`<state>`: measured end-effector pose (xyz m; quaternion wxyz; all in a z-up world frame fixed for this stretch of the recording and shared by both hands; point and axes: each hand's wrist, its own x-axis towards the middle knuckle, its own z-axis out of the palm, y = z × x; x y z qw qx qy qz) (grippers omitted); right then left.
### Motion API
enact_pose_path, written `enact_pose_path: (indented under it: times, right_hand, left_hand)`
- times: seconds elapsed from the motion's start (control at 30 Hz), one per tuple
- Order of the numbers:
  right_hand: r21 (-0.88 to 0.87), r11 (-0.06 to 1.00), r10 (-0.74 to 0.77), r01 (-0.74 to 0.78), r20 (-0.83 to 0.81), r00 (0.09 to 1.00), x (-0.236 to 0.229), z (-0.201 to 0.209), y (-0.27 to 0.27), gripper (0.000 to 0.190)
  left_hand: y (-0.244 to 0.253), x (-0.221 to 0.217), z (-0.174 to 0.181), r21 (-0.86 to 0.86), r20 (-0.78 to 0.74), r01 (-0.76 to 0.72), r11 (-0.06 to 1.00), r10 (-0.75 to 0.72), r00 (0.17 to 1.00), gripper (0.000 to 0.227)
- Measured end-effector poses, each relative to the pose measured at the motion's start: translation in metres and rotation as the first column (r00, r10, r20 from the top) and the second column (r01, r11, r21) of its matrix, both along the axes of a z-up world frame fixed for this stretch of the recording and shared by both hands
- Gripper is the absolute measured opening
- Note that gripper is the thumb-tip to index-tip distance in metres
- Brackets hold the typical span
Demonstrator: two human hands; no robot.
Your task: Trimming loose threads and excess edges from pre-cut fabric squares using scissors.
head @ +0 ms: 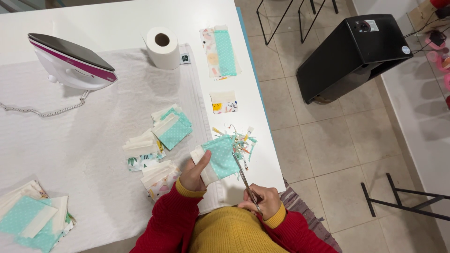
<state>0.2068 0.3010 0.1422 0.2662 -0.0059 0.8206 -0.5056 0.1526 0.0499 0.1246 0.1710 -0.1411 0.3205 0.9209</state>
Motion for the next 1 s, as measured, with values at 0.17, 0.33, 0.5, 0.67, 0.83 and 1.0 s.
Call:
enact_pose_path:
  times: [0.17,0.33,0.5,0.67,0.83,1.0]
  right_hand:
    - [-0.022,0.998,0.058,-0.060,-0.084,0.995,-0.004,-0.006,0.006,0.036]
    - [-0.191,0.977,0.088,-0.099,-0.067,0.994,-0.015,-0.002,0.001,0.037]
    - [-0.229,0.967,0.074,-0.110,-0.164,0.984,-0.025,0.007,-0.007,0.038]
    - [-0.175,0.982,0.041,-0.068,-0.152,0.988,-0.022,0.004,-0.009,0.036]
    - [-0.047,0.999,-0.003,0.002,-0.037,0.999,-0.018,-0.003,-0.008,0.031]
    - [-0.139,0.990,-0.014,0.008,-0.039,0.999,-0.018,0.000,-0.007,0.032]
  left_hand:
    - [0.001,-0.001,0.000,-0.013,0.031,0.016,1.000,-0.016,0.999,0.042]
    - [0.004,0.002,0.007,-0.023,0.041,0.034,0.999,-0.033,0.999,0.042]
    - [0.006,0.003,0.014,-0.017,0.038,0.062,0.998,-0.061,0.997,0.043]
    - [0.007,0.004,0.008,-0.009,0.037,0.073,0.997,-0.073,0.997,0.043]
    - [0.010,0.001,0.009,-0.004,0.033,0.077,0.997,-0.077,0.996,0.041]
    - [0.011,0.001,0.003,-0.014,0.031,0.102,0.995,-0.101,0.994,0.038]
